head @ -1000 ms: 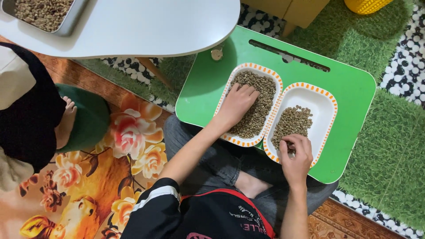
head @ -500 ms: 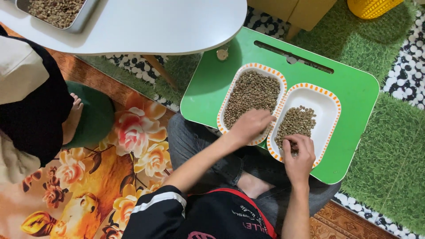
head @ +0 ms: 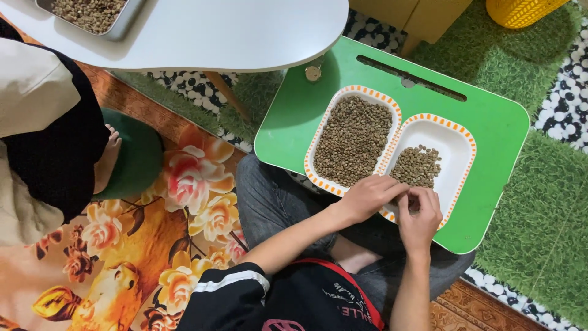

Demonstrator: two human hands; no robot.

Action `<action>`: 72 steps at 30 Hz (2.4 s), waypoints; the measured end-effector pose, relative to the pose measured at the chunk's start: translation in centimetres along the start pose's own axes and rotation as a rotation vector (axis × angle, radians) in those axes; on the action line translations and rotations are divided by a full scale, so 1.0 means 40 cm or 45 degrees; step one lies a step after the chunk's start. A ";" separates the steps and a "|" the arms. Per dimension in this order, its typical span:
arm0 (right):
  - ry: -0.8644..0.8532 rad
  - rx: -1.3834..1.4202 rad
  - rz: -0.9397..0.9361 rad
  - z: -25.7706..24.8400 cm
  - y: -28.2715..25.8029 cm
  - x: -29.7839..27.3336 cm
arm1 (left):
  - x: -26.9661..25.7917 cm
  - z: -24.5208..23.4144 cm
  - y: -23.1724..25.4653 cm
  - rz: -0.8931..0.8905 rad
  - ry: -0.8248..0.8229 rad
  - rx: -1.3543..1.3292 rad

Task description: Manually sorting coffee beans by picking them from one tray and placing them into another.

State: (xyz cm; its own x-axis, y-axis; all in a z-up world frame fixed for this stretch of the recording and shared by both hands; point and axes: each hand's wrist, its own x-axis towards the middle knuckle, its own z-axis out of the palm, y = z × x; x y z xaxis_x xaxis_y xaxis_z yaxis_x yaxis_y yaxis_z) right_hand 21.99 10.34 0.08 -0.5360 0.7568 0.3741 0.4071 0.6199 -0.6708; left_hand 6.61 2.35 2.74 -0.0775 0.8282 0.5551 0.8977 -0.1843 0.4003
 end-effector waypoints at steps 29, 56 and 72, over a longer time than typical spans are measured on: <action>-0.212 0.096 0.186 -0.007 -0.018 -0.004 | -0.031 0.049 -0.027 0.038 0.004 -0.055; -0.063 0.041 0.129 -0.008 -0.055 0.007 | -0.107 -0.069 -0.214 -0.565 -0.029 0.524; -0.073 -0.034 0.006 0.000 -0.033 0.007 | -0.055 -0.044 -0.201 -0.434 0.024 0.601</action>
State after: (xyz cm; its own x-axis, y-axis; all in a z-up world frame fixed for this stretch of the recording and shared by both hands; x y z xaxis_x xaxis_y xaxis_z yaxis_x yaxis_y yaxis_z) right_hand 21.30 9.72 1.06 -0.5755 0.7468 0.3331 0.4287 0.6225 -0.6548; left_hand -1.21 1.09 -0.41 -0.3998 0.7890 0.4666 0.9165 0.3504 0.1928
